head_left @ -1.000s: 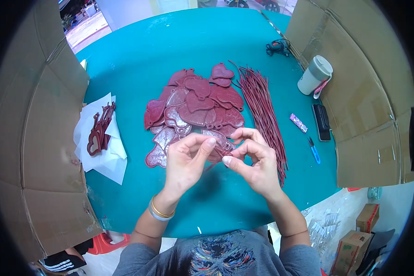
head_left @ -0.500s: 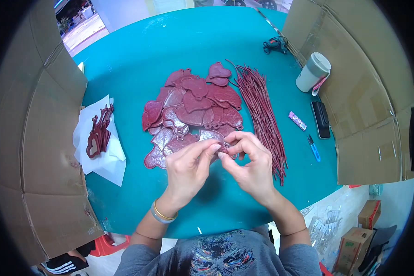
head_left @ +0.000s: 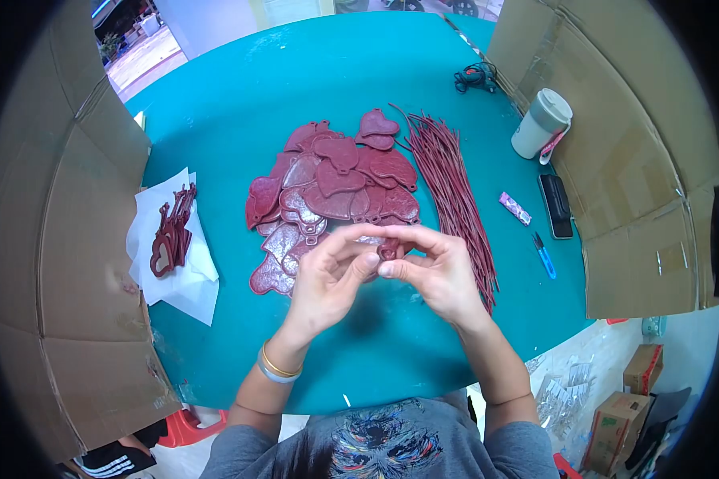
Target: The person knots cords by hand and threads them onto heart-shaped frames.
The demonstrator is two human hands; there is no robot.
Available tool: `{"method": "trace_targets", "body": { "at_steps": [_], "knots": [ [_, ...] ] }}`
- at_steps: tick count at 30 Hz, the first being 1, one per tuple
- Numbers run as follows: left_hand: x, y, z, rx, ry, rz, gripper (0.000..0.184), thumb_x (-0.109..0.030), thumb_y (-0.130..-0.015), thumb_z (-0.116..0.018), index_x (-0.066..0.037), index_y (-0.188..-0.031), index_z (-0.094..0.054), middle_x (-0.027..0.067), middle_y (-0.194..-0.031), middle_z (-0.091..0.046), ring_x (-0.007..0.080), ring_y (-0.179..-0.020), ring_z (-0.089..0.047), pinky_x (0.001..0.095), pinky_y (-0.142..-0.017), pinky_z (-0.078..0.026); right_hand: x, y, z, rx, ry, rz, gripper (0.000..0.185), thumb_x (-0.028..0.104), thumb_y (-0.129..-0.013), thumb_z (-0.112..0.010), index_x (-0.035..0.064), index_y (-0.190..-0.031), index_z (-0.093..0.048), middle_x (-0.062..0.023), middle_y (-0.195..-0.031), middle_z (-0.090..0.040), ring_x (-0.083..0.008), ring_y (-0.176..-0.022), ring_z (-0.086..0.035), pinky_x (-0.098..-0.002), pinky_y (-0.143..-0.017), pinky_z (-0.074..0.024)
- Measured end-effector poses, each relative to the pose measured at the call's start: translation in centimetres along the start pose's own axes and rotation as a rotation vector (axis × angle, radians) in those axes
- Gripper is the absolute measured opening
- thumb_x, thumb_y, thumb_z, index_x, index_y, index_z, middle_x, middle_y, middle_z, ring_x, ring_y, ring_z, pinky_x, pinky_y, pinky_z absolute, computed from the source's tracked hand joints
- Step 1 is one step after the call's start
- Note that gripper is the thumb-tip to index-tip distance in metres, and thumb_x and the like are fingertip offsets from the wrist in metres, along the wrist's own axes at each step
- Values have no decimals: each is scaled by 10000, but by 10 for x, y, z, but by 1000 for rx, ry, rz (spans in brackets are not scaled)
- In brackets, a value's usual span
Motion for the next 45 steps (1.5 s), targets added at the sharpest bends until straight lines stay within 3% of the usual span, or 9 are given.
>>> {"method": "trace_targets", "body": {
  "at_steps": [6,17,22,26,29,33,36,39,45],
  "knots": [
    [-6,3,5,33,-454,-304,141,-8,-849,-549,5,-976,-607,90,-930,-633,151,-815,-613,257,-684,-499,-1,-4,0,-8,-319,-198,255,54,-744,-689,-2,-984,-624,-78,-863,-636,-119,-728,-601,-254,-648,-506],
    [-1,2,-3,268,-125,-274,148,10,-877,-481,17,-980,-588,97,-930,-591,156,-763,-601,260,-642,-485,-14,-18,16,-146,-474,-237,142,2,-728,-679,-3,-866,-647,-77,-797,-647,-121,-708,-602,-253,-644,-488],
    [8,3,-8,297,73,-19,276,12,-854,-523,31,-1127,-486,97,-1046,-552,156,-806,-609,257,-684,-496,6,-21,20,-177,-305,-61,158,45,-769,-667,-21,-907,-632,-81,-823,-646,-106,-746,-598,-239,-676,-480],
    [7,1,-3,213,-67,-56,331,49,-809,-574,25,-1129,-492,122,-1108,-546,167,-846,-619,264,-747,-512,2,-18,15,-216,-356,-145,237,193,-819,-647,-17,-928,-636,-69,-857,-636,-100,-750,-585,-232,-654,-467],
    [7,4,-2,255,-253,-150,361,36,-796,-602,15,-1139,-493,135,-1136,-537,162,-847,-624,261,-763,-510,-1,-7,2,-48,-281,-313,254,226,-835,-627,-16,-912,-643,-58,-828,-635,-91,-728,-576,-236,-638,-464],
    [3,1,-6,190,-194,-167,398,23,-773,-634,12,-1145,-492,125,-1138,-538,144,-974,-575,279,-815,-495,12,-11,5,-72,-170,-101,239,208,-865,-583,-19,-904,-649,-52,-774,-636,-75,-701,-561,-232,-620,-446],
    [3,2,-3,63,-115,-55,413,-5,-761,-661,18,-1136,-489,121,-1149,-530,137,-1016,-549,266,-817,-483,18,-12,8,-116,117,21,224,182,-868,-573,-27,-912,-639,-59,-779,-641,-64,-714,-559,-218,-607,-438],
    [12,4,4,13,-193,69,377,-33,-753,-680,27,-1087,-516,111,-1084,-566,121,-948,-569,245,-798,-471,24,-11,5,-136,172,43,207,157,-873,-556,-37,-905,-620,-44,-750,-628,-49,-692,-543,-209,-575,-427],
    [14,7,2,21,-275,122,194,-80,-768,-675,25,-907,-590,50,-776,-638,73,-722,-576,231,-667,-476,21,-14,11,-153,266,42,168,132,-870,-543,-24,-881,-604,-21,-679,-586,-37,-643,-507,-217,-522,-400]
  ]
}}
Point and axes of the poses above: each hand's wrist, its own y-axis away from the middle knuckle, its own z-axis out of the back of the hand, x = y × z, the point moved 6 cm from there along -y, towards the middle knuckle
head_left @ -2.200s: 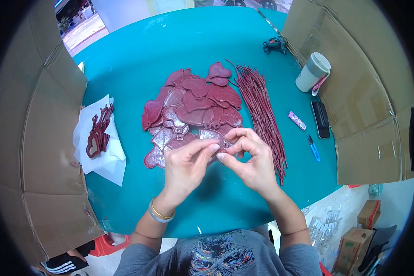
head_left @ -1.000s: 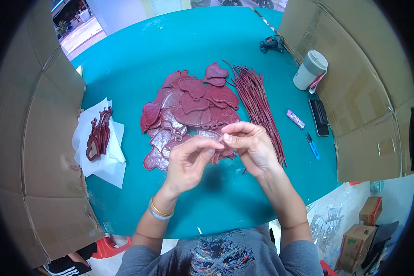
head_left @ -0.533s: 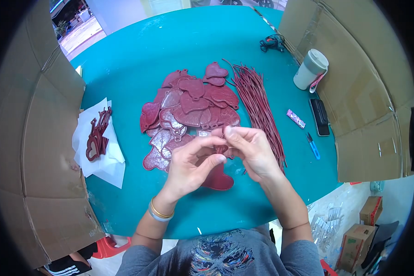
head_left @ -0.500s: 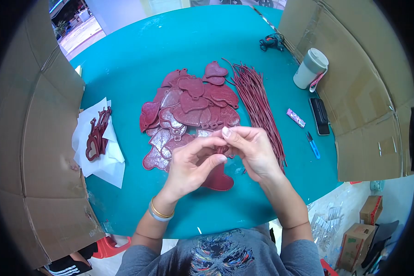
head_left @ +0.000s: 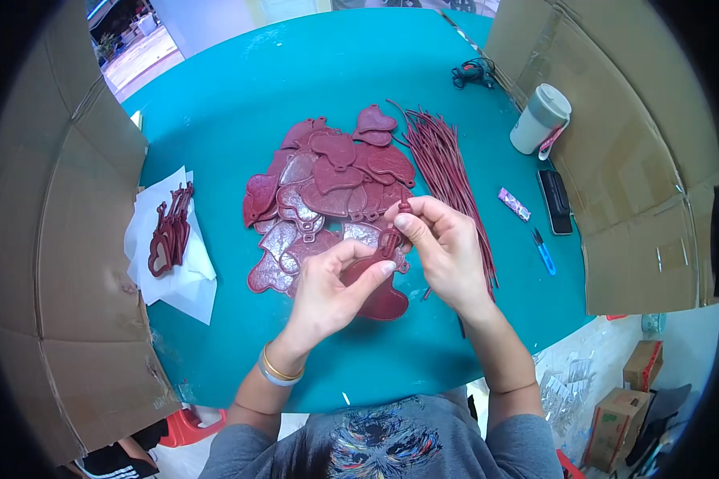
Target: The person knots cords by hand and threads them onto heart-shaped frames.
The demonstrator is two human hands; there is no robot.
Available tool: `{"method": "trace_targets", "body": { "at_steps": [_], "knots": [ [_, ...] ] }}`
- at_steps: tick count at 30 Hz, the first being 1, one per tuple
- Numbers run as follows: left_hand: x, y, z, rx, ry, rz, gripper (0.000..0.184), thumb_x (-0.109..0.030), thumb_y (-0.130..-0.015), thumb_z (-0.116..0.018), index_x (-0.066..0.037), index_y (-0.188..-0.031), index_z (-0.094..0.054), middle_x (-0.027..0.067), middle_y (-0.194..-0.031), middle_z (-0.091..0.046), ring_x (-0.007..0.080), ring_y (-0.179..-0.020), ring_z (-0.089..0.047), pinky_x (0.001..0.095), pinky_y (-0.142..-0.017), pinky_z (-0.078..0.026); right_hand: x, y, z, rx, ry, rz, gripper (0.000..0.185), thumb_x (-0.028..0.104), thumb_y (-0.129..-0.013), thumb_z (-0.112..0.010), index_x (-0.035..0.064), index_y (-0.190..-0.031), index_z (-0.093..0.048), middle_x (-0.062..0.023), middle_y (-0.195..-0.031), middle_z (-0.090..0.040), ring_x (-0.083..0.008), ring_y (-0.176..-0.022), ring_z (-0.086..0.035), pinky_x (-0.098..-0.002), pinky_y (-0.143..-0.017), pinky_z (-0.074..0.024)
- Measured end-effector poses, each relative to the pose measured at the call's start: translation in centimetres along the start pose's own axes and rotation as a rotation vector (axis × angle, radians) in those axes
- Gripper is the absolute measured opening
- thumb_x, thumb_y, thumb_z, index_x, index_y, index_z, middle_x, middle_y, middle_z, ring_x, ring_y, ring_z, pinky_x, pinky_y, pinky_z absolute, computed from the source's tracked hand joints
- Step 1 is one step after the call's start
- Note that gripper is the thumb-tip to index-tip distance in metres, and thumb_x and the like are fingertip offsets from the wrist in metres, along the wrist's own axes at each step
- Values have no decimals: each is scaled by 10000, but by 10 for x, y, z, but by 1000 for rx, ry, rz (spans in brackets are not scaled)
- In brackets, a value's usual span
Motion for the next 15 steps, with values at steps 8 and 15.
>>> {"method": "trace_targets", "body": {
  "at_steps": [8,15],
  "knots": [
    [-19,11,-5,-7,-329,-195,131,-78,-790,-643,-4,-761,-539,45,-637,-610,43,-600,-553,225,-510,-434,11,3,1,-53,-74,200,179,153,-888,-520,-6,-882,-603,-39,-645,-588,-36,-582,-518,-211,-477,-382],
    [-26,11,-13,168,-31,-101,118,-44,-850,-558,-14,-779,-469,85,-724,-632,100,-720,-601,252,-645,-488,22,10,-2,-60,-14,40,223,183,-913,-496,-17,-866,-584,-34,-704,-587,-57,-584,-508,-187,-512,-398]
  ]
}}
Point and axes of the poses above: each hand's wrist, its own y-axis away from the middle knuckle, its own z-axis out of the back of the hand, x = y × z, the point moved 6 cm from there along -y, towards the middle knuckle
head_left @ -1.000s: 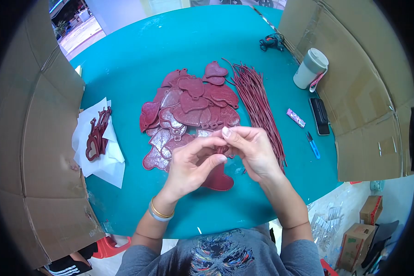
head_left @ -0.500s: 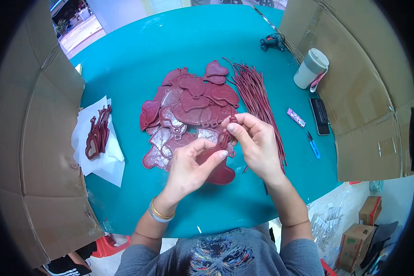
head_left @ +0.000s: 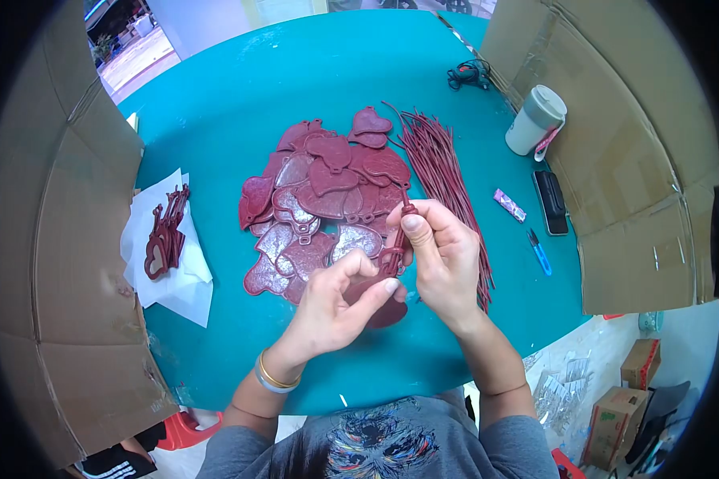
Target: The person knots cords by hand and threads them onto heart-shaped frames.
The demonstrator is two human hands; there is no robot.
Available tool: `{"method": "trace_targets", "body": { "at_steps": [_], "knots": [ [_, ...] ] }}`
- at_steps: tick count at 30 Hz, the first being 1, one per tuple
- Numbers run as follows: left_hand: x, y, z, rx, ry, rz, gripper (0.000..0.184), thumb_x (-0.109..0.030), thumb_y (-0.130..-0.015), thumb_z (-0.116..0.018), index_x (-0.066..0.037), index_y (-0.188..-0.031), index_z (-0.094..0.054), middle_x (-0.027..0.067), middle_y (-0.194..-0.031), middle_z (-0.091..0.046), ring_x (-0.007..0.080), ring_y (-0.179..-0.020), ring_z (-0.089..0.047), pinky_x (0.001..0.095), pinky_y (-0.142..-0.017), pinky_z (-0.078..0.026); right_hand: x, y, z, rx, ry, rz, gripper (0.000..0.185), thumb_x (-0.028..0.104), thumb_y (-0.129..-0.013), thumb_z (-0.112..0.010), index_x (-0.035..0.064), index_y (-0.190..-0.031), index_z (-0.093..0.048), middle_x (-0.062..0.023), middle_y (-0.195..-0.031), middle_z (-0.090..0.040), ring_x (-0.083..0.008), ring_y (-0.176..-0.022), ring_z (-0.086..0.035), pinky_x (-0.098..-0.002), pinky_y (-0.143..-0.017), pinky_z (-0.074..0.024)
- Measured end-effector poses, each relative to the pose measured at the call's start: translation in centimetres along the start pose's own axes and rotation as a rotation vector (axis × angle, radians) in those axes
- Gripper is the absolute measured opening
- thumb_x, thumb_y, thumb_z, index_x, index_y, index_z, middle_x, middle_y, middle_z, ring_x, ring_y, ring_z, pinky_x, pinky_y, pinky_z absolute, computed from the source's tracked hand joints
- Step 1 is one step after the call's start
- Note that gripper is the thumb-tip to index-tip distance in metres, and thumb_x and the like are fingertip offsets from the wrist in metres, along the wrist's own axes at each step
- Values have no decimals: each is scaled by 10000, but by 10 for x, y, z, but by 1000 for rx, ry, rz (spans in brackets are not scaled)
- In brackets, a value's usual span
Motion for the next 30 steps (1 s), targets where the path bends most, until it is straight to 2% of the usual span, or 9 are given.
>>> {"method": "trace_targets", "body": {
  "at_steps": [3,11,15,18,21,24,26,29,30],
  "knots": [
    [-1,-2,-2,98,146,35,116,-44,-867,-532,-13,-796,-446,103,-779,-638,117,-775,-600,267,-716,-491,2,-1,-1,-2,32,-26,230,191,-915,-495,-12,-853,-581,-34,-689,-580,-56,-577,-515,-185,-506,-401],
    [6,-2,-2,91,168,68,129,-54,-872,-530,-16,-784,-443,112,-789,-642,117,-785,-603,263,-709,-490,7,-7,-2,-41,-86,78,229,164,-915,-488,-39,-846,-569,-58,-696,-584,-95,-597,-548,-221,-534,-430],
    [-1,-1,-5,52,38,39,122,-64,-872,-535,-9,-798,-455,115,-807,-651,121,-793,-611,261,-703,-495,13,-10,2,-110,-70,167,183,131,-906,-477,-13,-847,-572,-42,-591,-578,-73,-352,-476,-231,-309,-335],
    [-1,1,-7,12,0,41,120,-77,-874,-538,-3,-811,-467,115,-832,-658,127,-799,-617,266,-707,-500,13,-9,2,-160,-65,181,185,123,-905,-472,-13,-830,-572,-26,-572,-570,-64,-348,-451,-218,-324,-338],
    [-6,1,-6,-71,-140,-36,117,-86,-877,-534,-2,-827,-471,114,-838,-662,143,-791,-626,268,-708,-504,8,-14,-3,25,-162,198,186,158,-919,-464,2,-894,-564,-30,-635,-571,-61,-442,-487,-203,-361,-357],
    [8,-4,-9,-94,470,51,246,-105,-865,-559,31,-1052,-474,104,-900,-636,140,-853,-603,286,-749,-485,2,-23,-10,383,-630,216,238,241,-935,-445,27,-982,-537,-49,-757,-564,-80,-612,-533,-191,-406,-379],
    [4,-9,-10,-29,811,124,357,-136,-847,-594,31,-1141,-479,85,-934,-605,149,-885,-582,326,-829,-443,2,-25,-14,542,-712,218,284,281,-934,-433,29,-1040,-512,-64,-818,-548,-107,-712,-539,-208,-495,-424],
    [8,-6,-1,37,212,-36,273,-157,-837,-610,21,-1036,-554,60,-902,-613,160,-833,-594,377,-899,-396,-4,-29,-18,538,-781,229,342,301,-928,-438,1,-1073,-516,-85,-889,-556,-163,-838,-545,-299,-749,-457],
    [11,-5,3,-58,160,15,170,-151,-812,-635,-7,-897,-602,59,-822,-623,167,-756,-608,386,-891,-401,-4,-30,-18,533,-769,171,347,299,-927,-439,-5,-1073,-520,-88,-899,-561,-173,-861,-547,-316,-788,-446]
  ]
}}
Point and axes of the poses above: each hand's wrist, its own y-axis away from the middle knuckle, its own z-axis out of the back of the hand, x = y × z, the point moved 6 cm from there along -y, towards the middle knuckle
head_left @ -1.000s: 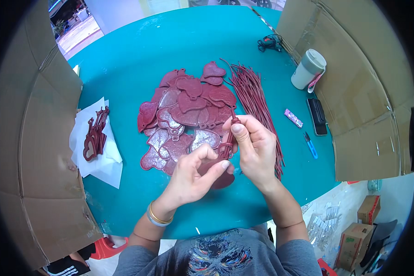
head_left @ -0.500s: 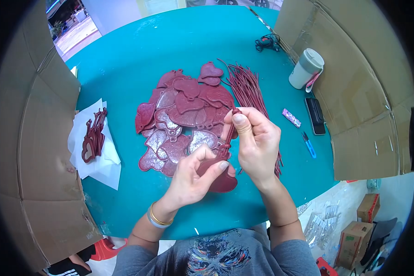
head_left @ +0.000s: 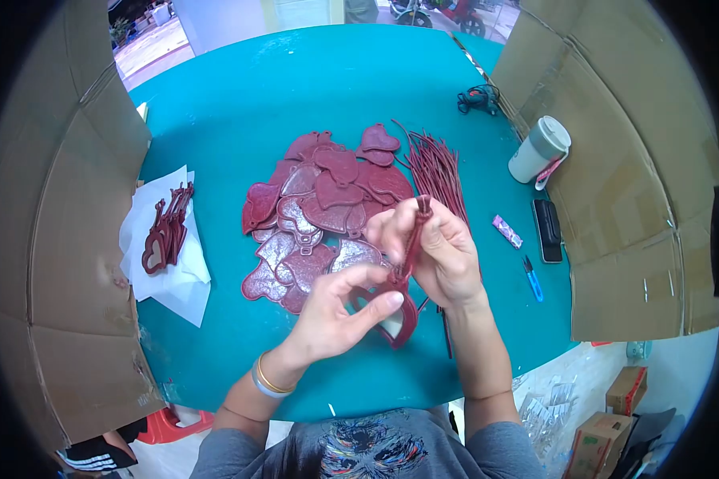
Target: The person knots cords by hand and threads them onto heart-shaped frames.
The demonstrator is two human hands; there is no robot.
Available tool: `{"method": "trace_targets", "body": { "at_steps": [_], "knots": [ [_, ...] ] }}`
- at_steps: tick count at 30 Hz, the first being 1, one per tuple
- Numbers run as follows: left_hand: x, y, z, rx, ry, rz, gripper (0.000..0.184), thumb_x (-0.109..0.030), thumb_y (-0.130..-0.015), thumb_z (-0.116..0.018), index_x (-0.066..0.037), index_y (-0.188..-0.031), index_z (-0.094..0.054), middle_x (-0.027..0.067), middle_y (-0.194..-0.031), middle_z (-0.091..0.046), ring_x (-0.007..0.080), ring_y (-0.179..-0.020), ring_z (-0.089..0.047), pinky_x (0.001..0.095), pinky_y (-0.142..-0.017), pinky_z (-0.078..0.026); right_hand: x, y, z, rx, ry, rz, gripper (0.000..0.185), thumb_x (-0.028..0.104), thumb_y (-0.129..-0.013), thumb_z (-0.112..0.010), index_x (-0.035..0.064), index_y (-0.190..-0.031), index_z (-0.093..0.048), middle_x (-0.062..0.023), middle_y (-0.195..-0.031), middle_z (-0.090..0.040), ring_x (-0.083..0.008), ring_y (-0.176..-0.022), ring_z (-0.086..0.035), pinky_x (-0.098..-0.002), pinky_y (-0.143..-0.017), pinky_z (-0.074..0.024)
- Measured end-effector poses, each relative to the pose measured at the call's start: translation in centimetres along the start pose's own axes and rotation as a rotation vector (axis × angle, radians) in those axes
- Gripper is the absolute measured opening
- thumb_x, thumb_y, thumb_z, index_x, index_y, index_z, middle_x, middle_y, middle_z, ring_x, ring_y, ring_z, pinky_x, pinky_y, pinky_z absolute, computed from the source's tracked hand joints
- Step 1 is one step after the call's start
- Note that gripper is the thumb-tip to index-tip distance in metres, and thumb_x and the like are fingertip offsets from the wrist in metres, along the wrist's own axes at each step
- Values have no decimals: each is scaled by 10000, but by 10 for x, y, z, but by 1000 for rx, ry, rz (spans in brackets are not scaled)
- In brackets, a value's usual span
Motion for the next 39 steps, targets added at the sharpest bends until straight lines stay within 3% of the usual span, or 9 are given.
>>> {"method": "trace_targets", "body": {
  "at_steps": [3,6,9,15,18,24,30,34,39],
  "knots": [
    [-31,0,8,-188,-696,-309,123,-125,-785,-652,-22,-820,-594,72,-724,-612,155,-658,-608,328,-778,-462,4,0,-2,-215,131,-140,238,200,-878,-552,-24,-954,-579,-79,-886,-593,-147,-845,-575,-292,-750,-464],
    [-28,-2,8,-214,-591,-173,133,-119,-768,-661,-17,-791,-580,84,-652,-591,152,-620,-615,281,-645,-484,7,7,10,-314,520,-86,114,69,-790,-652,-31,-782,-598,-34,-765,-609,-78,-706,-578,-225,-626,-463],
    [-20,-6,8,-161,-462,-32,147,-127,-782,-651,-2,-795,-574,93,-670,-610,136,-640,-615,273,-594,-477,10,9,14,-352,619,-186,129,82,-794,-646,-28,-762,-587,-32,-708,-599,-68,-689,-571,-228,-593,-450],
    [-5,-13,9,-53,-388,38,178,-149,-807,-638,14,-816,-565,85,-662,-597,64,-636,-534,262,-577,-444,21,11,5,-374,953,42,80,50,-763,-640,-19,-783,-606,-84,-685,-617,-132,-622,-607,-262,-545,-457],
    [-6,-11,9,-80,-345,3,180,-147,-809,-635,15,-813,-558,82,-626,-573,63,-589,-496,266,-525,-412,20,10,3,-377,873,182,72,40,-756,-635,-12,-802,-616,-100,-679,-623,-176,-606,-619,-275,-534,-462],
    [-2,-9,10,-68,-387,1,173,-141,-809,-634,10,-791,-549,73,-587,-543,46,-553,-428,262,-465,-359,10,13,4,-434,937,-71,80,24,-788,-627,-41,-773,-583,-77,-713,-621,-101,-671,-586,-224,-591,-461],
    [17,-7,14,53,-385,164,183,-147,-824,-628,23,-873,-578,61,-712,-615,53,-663,-510,247,-562,-429,6,15,14,-337,946,4,132,59,-753,-649,-6,-693,-551,-103,-591,-585,-152,-508,-586,-295,-445,-415],
    [16,-10,11,71,-5,148,400,-156,-824,-632,30,-1161,-522,113,-1055,-609,188,-998,-572,301,-854,-463,17,12,15,-287,952,-64,129,74,-724,-673,-12,-691,-583,-87,-611,-580,-133,-525,-554,-270,-491,-431],
    [4,-20,9,142,-241,29,378,-154,-803,-659,-21,-1142,-557,125,-978,-638,165,-929,-597,270,-805,-477,21,11,5,-194,992,90,125,72,-707,-679,-11,-695,-586,-106,-828,-605,-164,-673,-587,-264,-561,-451]
  ]
}}
Point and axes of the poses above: each hand's wrist, its own y-axis away from the middle knuckle, its own z-axis out of the back of the hand, x = y × z, the point moved 6 cm from there along -y, towards the middle knuckle
